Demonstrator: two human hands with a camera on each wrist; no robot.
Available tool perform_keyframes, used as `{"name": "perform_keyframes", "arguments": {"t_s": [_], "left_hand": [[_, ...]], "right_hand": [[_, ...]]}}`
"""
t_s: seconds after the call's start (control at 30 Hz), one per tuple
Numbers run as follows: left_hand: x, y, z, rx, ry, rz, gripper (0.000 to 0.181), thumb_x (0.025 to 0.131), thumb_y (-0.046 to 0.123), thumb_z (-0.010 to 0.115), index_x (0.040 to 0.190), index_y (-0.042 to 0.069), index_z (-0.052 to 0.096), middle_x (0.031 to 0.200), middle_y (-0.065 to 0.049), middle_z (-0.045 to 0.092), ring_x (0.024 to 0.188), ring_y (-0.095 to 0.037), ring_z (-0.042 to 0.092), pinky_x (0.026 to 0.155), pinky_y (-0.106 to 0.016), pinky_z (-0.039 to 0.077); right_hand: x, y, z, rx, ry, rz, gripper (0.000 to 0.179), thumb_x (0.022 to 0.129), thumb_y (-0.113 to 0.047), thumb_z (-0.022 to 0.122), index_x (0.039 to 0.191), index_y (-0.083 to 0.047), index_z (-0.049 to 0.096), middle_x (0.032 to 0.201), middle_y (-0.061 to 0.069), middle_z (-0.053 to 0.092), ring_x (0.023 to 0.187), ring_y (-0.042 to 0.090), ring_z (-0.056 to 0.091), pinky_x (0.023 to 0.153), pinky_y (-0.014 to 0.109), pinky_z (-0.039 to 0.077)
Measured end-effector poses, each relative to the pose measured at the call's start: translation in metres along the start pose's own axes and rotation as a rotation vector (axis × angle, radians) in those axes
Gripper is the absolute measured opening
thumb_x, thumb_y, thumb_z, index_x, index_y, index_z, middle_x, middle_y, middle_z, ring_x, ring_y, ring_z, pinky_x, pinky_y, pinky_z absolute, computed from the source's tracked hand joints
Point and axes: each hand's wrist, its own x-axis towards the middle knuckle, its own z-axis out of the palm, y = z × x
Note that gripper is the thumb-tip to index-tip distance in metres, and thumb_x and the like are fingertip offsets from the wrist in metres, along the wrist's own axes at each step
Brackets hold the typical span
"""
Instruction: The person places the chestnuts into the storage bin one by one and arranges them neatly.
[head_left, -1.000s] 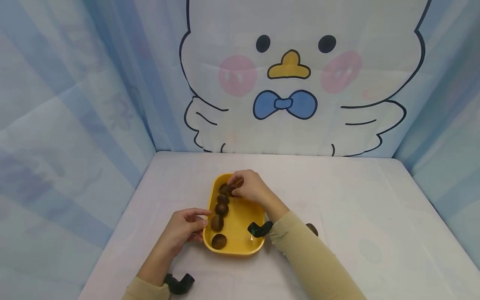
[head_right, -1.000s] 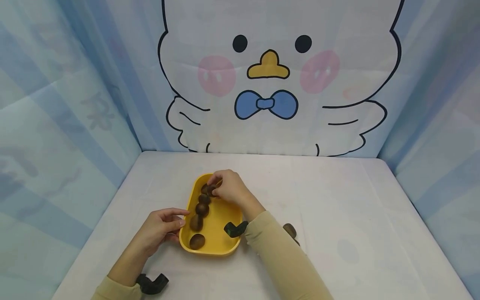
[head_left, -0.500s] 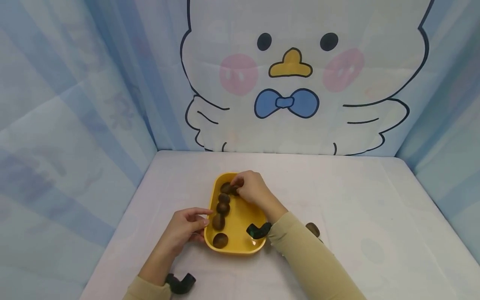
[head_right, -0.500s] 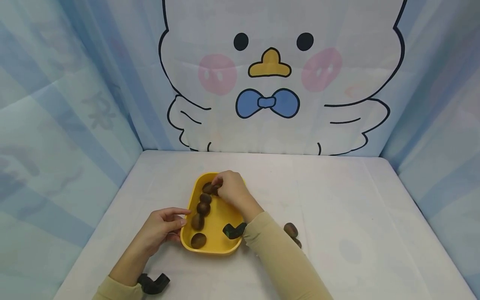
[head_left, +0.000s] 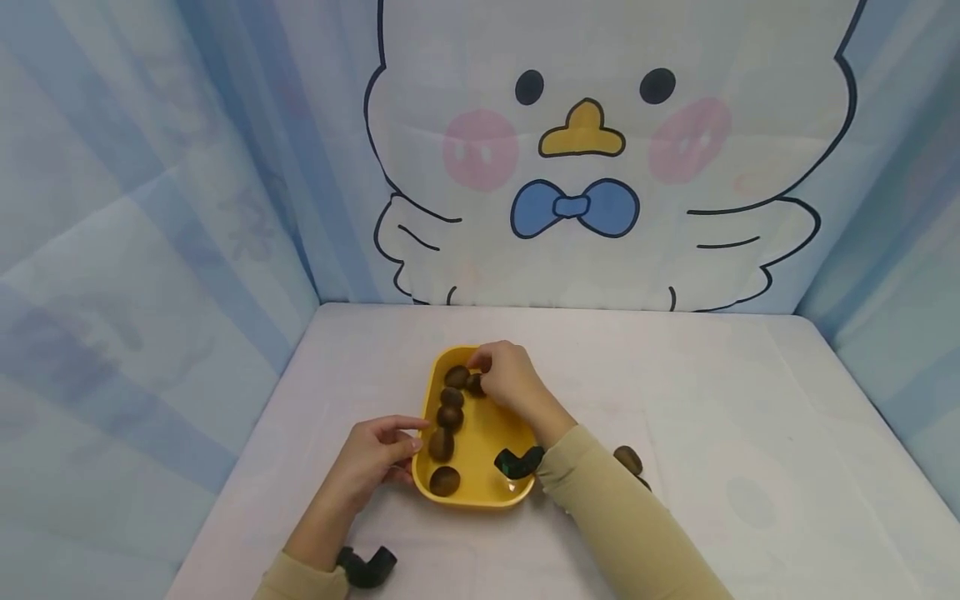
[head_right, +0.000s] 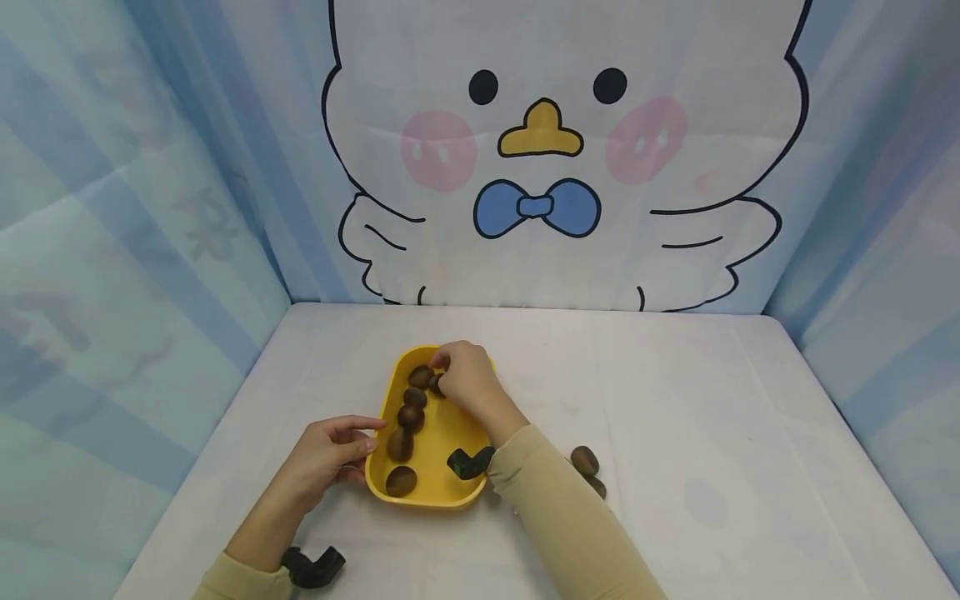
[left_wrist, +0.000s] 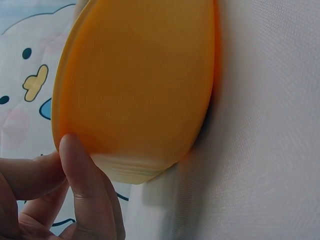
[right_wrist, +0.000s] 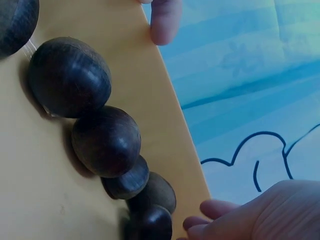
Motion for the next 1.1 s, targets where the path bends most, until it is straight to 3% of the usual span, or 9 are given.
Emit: {"name": "perform_keyframes", "arguments": {"t_s": [0.27, 0.63, 0.87, 1.1], "left_hand": [[-0.001, 0.0, 0.001, -0.004, 0.006, -0.004, 0.032, 0.096, 0.003, 0.073, 0.128, 0.004, 0.077, 0.089, -0.011, 0.073, 0.065, -0.017, 0.063, 0.057, -0.027, 0.061], [-0.001, -0.001, 0.002, 0.004, -0.005, 0.001, 0.035, 0.096, 0.004, 0.073, 0.132, 0.002, 0.075, 0.089, -0.01, 0.073, 0.064, -0.018, 0.063, 0.055, -0.028, 0.061], [-0.004, 0.001, 0.002, -0.012, 0.008, -0.009, 0.033, 0.096, 0.002, 0.073, 0.13, 0.002, 0.076, 0.087, -0.009, 0.07, 0.063, -0.019, 0.063, 0.053, -0.027, 0.06], [-0.004, 0.004, 0.004, -0.007, 0.019, -0.011, 0.031, 0.097, 0.001, 0.072, 0.127, 0.004, 0.078, 0.088, -0.01, 0.071, 0.063, -0.019, 0.063, 0.054, -0.026, 0.06]], "right_hand": [[-0.003, 0.0, -0.009, 0.122, 0.025, -0.025, 0.03, 0.095, 0.005, 0.066, 0.113, -0.012, 0.082, 0.117, 0.007, 0.078, 0.114, 0.026, 0.071, 0.106, 0.046, 0.06], [-0.017, -0.002, -0.028, 0.237, -0.047, -0.01, 0.032, 0.095, 0.002, 0.068, 0.122, -0.011, 0.078, 0.125, 0.009, 0.077, 0.116, 0.024, 0.072, 0.099, 0.04, 0.064], [-0.027, -0.002, -0.042, 0.354, -0.149, -0.017, 0.035, 0.101, 0.002, 0.064, 0.134, -0.006, 0.072, 0.136, 0.015, 0.072, 0.126, 0.032, 0.071, 0.098, 0.039, 0.065], [-0.037, 0.004, -0.055, 0.378, -0.168, -0.044, 0.035, 0.102, 0.0, 0.064, 0.136, -0.005, 0.069, 0.139, 0.015, 0.071, 0.13, 0.038, 0.069, 0.095, 0.037, 0.066]]}}
